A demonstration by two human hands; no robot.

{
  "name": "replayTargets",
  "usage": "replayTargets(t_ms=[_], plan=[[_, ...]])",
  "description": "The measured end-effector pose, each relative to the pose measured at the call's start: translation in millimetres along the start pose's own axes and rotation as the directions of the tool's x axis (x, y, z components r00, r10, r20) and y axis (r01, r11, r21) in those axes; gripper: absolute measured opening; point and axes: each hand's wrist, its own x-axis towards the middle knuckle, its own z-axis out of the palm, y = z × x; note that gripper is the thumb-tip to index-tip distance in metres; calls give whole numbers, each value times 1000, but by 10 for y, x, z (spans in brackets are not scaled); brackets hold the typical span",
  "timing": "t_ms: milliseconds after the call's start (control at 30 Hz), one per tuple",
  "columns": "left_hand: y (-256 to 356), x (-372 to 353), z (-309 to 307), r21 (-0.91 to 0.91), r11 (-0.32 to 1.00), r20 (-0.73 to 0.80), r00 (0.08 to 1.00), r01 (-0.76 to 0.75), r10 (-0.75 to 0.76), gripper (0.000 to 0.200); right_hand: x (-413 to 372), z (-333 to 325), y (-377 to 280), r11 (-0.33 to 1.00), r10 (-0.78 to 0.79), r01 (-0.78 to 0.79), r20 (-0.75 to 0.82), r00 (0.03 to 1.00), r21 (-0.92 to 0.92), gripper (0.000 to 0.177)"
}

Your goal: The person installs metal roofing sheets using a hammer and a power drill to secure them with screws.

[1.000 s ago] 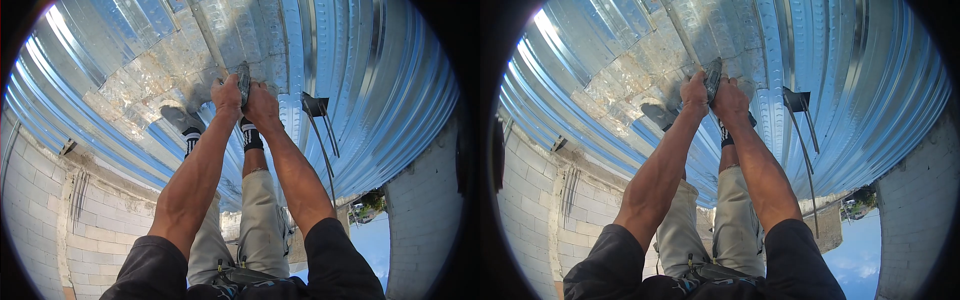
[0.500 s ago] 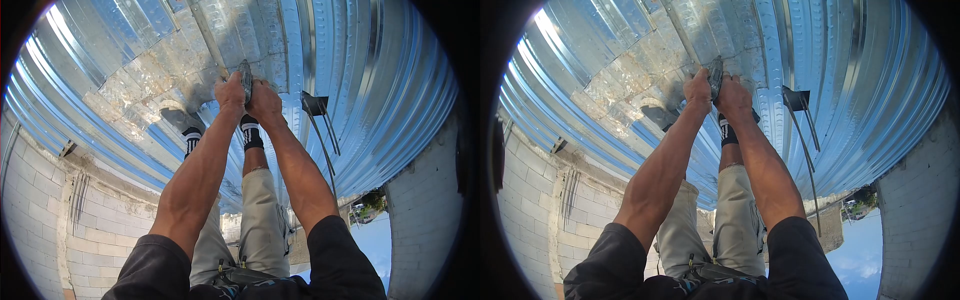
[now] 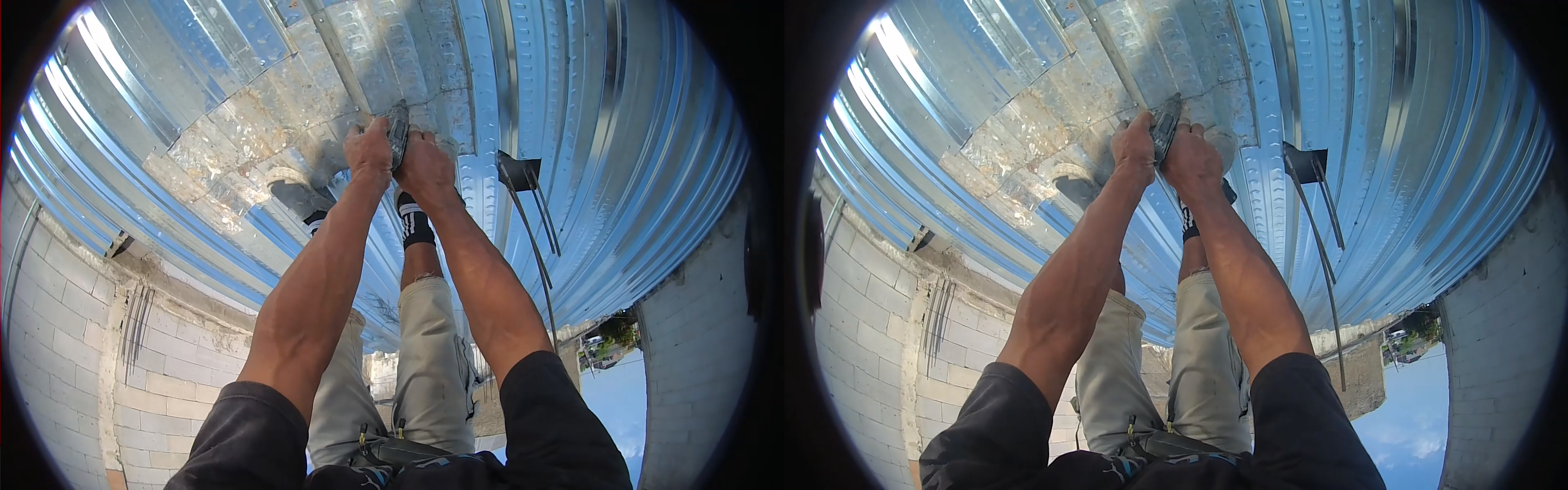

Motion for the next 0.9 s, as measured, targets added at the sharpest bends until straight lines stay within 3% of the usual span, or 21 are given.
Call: replayTargets(t_ms=[100, 200, 400, 500, 600, 733, 900], plan=[[-84, -26, -24, 68, 989, 8, 992, -130, 129, 37, -59, 84, 30, 1000, 5, -4, -19, 1000, 30, 46], [-32, -25, -55, 120, 987, 12, 994, -107, 106, 44, -51, 139, 42, 999, 1, 0, -28, 1000, 50, 47], [-126, -2, -4, -134, 990, 13, 999, -45, 47, 42, -36, 46, 47, 1000, -1, 2, 15, 1000, -19, 46], [-160, 62, -33, -34, 998, -18, 998, -55, 55, 40, 2, 28, 5, 1000, 2, -2, 0, 1000, -27, 46], [-157, 172, -151, -92, 995, 40, 999, 25, -21, 39, -39, 198, -61, 1000, 25, -25, -9, 1000, -16, 45], [-157, 180, -167, -37, 998, 76, 995, -55, 58, 38, -29, 222, -56, 997, 49, -48, -13, 999, 61, 51], [-179, 166, -168, -75, 996, 82, 995, -46, 52, 38, -30, 294, -36, 1000, 21, -21, -55, 998, -8, 41]])
